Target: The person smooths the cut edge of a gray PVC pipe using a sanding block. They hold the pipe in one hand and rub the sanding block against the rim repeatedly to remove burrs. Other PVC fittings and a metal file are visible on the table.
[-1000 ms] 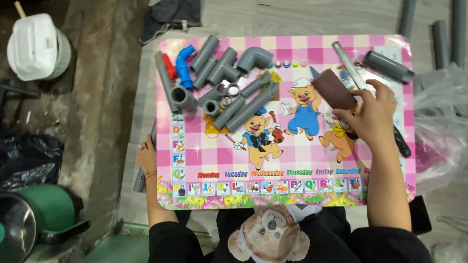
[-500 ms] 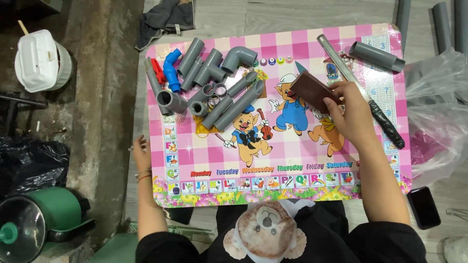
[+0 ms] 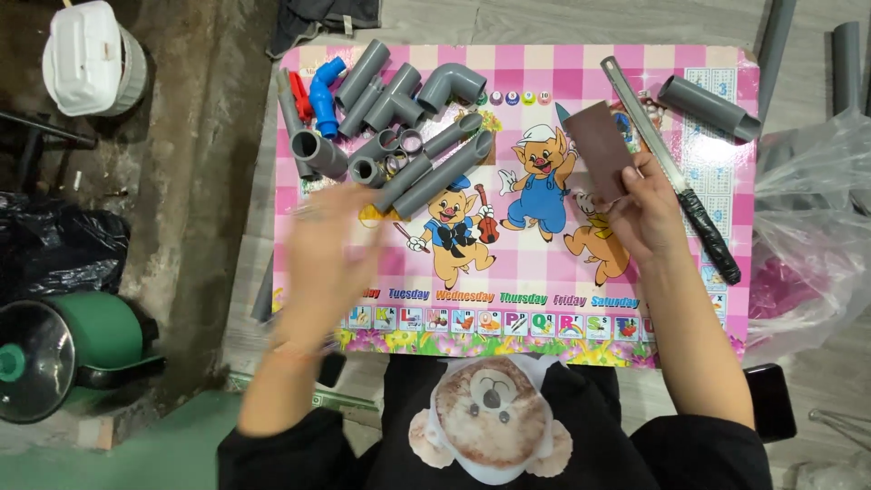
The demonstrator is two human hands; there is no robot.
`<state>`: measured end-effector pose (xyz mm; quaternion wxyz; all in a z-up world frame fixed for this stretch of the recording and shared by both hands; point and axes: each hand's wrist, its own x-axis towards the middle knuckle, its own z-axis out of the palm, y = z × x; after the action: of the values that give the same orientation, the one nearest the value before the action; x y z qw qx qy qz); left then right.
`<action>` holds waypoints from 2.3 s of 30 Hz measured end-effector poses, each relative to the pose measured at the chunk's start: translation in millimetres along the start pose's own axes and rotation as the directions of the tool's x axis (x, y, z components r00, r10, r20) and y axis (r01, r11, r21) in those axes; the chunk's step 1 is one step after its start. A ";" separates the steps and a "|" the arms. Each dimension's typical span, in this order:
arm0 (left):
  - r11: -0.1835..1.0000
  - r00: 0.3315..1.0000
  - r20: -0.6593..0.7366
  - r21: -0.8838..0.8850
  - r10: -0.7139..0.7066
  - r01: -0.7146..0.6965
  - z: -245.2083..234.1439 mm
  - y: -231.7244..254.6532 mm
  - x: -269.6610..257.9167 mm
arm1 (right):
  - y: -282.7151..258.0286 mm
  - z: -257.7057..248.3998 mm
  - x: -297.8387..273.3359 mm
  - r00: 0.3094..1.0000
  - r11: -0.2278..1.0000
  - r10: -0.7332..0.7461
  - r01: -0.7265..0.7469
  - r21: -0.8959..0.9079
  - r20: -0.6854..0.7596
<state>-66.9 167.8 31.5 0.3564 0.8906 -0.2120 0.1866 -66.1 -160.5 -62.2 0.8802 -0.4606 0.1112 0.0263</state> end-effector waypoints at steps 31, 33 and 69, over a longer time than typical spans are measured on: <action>0.751 0.936 0.353 -0.619 0.004 0.230 164.4 22.1 -9.0 | 19.8 -3.8 -3.3 0.988 0.996 -0.037 0.025 0.082 0.150; 0.660 0.912 0.405 -0.666 -0.073 0.348 165.6 24.3 -13.0 | 12.1 21.0 -14.7 0.991 0.981 -0.125 0.132 -0.142 0.054; 0.889 0.913 0.251 -0.413 0.321 -0.199 160.1 14.3 -8.8 | 12.2 -11.5 3.2 0.715 0.299 -0.388 0.695 -0.654 0.582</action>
<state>-52.5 46.2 -73.1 0.4547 0.7860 -0.4163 0.0454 -66.8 -163.0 -79.1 0.4997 -0.8229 -0.2226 -0.1537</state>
